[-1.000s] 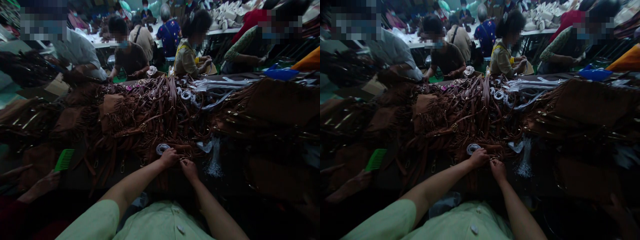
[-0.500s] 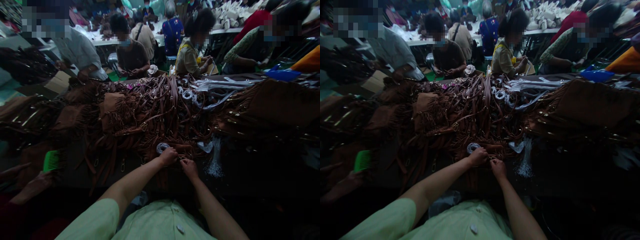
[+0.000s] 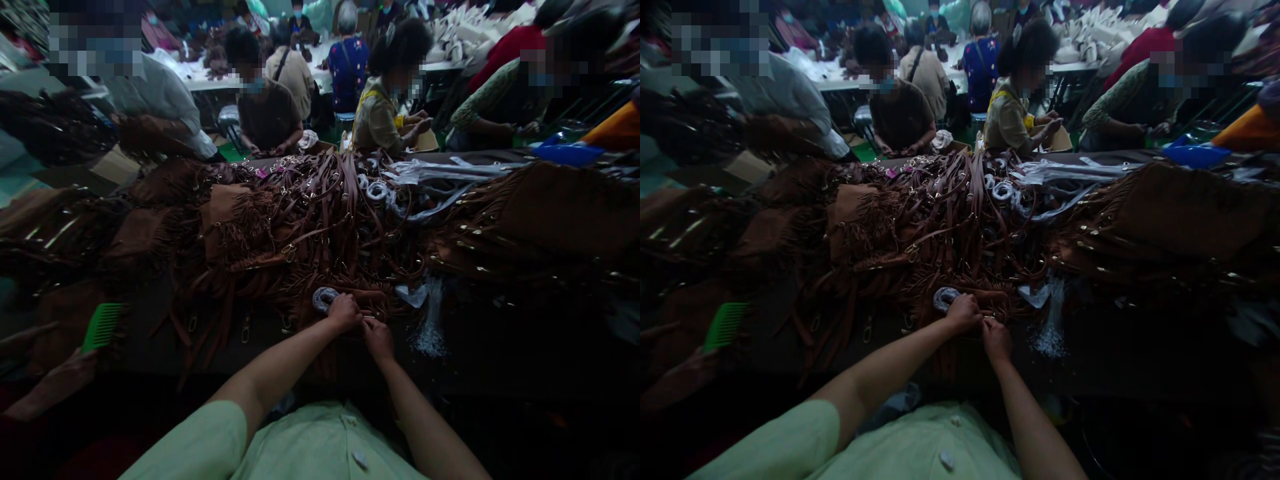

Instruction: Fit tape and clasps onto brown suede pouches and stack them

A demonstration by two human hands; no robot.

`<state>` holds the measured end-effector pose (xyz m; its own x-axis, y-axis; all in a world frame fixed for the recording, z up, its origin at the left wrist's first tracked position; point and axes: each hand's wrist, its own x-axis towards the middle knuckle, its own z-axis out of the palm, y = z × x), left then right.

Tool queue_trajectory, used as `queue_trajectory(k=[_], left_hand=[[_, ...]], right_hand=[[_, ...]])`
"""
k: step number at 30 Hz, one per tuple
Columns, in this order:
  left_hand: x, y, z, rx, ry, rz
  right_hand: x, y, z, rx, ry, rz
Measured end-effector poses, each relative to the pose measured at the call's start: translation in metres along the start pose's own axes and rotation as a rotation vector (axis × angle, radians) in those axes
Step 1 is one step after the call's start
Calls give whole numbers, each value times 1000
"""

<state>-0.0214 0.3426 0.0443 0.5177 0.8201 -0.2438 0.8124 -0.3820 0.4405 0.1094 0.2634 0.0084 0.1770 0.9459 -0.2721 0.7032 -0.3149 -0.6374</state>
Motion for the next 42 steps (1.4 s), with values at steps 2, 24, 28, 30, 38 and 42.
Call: queue_trajectory(k=[2, 24, 28, 30, 38, 42], left_hand=[[4, 4, 1, -46, 0, -86], [1, 19, -2, -201, 14, -172], [2, 18, 1, -217, 29, -162], [2, 16, 4, -228, 24, -159], [3, 7, 16, -234, 1, -118], [3, 6, 14, -302, 25, -78]], right_hand=[[1, -1, -4, 52, -54, 15], [36, -4, -32, 1016, 169, 429], [40, 2, -36, 981, 196, 391], [45, 6, -40, 969, 244, 369], [54, 17, -60, 850, 286, 311], [48, 17, -64, 513, 0, 125]])
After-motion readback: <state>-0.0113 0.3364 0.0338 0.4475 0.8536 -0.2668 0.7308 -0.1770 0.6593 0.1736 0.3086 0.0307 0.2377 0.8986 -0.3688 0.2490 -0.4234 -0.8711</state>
